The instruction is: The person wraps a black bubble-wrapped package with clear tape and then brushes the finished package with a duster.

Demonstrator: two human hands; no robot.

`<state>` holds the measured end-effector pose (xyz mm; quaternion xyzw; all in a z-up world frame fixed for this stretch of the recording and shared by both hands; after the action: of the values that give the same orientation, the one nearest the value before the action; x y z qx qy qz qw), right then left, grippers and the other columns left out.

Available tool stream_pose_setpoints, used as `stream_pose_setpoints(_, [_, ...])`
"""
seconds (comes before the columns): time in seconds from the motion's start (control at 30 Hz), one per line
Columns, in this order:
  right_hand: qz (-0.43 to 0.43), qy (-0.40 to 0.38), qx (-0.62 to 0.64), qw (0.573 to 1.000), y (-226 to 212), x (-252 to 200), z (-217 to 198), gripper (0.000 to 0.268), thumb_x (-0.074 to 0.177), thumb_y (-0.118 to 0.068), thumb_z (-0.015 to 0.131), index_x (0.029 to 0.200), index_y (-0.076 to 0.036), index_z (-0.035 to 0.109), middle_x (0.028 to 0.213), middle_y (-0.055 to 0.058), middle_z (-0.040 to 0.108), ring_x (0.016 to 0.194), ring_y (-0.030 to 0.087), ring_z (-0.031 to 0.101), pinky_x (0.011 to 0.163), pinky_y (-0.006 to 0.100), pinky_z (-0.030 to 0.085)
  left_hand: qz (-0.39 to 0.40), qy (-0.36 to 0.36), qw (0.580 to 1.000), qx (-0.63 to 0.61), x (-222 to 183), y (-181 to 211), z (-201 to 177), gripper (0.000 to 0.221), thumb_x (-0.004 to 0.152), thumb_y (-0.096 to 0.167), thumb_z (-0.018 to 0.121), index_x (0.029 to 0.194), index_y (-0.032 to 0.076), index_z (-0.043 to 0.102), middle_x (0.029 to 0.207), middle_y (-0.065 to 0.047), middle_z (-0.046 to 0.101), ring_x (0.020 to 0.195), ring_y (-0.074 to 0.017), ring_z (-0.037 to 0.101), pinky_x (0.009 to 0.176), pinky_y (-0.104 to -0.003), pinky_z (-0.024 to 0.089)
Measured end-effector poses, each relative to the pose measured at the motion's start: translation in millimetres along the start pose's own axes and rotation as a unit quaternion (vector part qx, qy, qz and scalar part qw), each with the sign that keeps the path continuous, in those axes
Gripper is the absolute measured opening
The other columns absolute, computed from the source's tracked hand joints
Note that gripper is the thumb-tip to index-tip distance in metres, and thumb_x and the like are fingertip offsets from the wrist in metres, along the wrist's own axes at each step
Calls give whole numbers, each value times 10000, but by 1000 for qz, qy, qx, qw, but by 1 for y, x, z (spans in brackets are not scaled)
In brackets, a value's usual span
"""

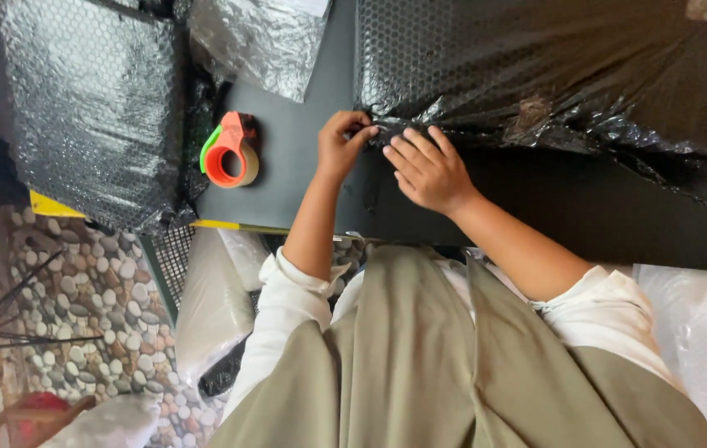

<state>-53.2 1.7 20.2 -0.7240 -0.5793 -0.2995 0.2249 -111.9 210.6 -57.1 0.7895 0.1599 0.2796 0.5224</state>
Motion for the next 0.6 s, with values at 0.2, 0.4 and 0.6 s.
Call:
stream_pose_setpoints(0.2, [44,-243,-41,968,25,-11,25,802,928,-391,854,1624,-157,531,1640,79,500,1474,298,461,1194,560,300,-7,-79,996,30,-4,29,-30,237,970,238,755,1183,136,732,1151,-14,759,1042,-165,721,907,-306,567])
stream_pose_setpoints(0.4, [126,-320,121,931,19,0,16,793,997,-183,775,1675,-58,383,1704,177,307,1538,426,259,1211,652,110,-23,-105,980,166,-78,73,-130,540,928,357,842,1371,131,632,1397,-112,646,1309,-275,612,1130,-395,438])
stream_pose_setpoints(0.6, [145,-338,144,919,14,8,9,789,992,-127,747,1679,-29,369,1716,195,261,1550,464,230,1206,659,47,15,-235,940,245,-184,10,-130,587,711,200,963,1237,92,726,1268,-128,707,1132,-362,668,966,-479,508])
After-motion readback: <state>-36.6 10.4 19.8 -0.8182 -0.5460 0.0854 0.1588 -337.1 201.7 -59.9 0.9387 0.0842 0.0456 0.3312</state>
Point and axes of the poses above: each hand's wrist, its own x-axis towards the middle knuckle, its own z-axis out of the palm, y = z × x, the point moved 2 cm from there along x, towards the middle knuckle
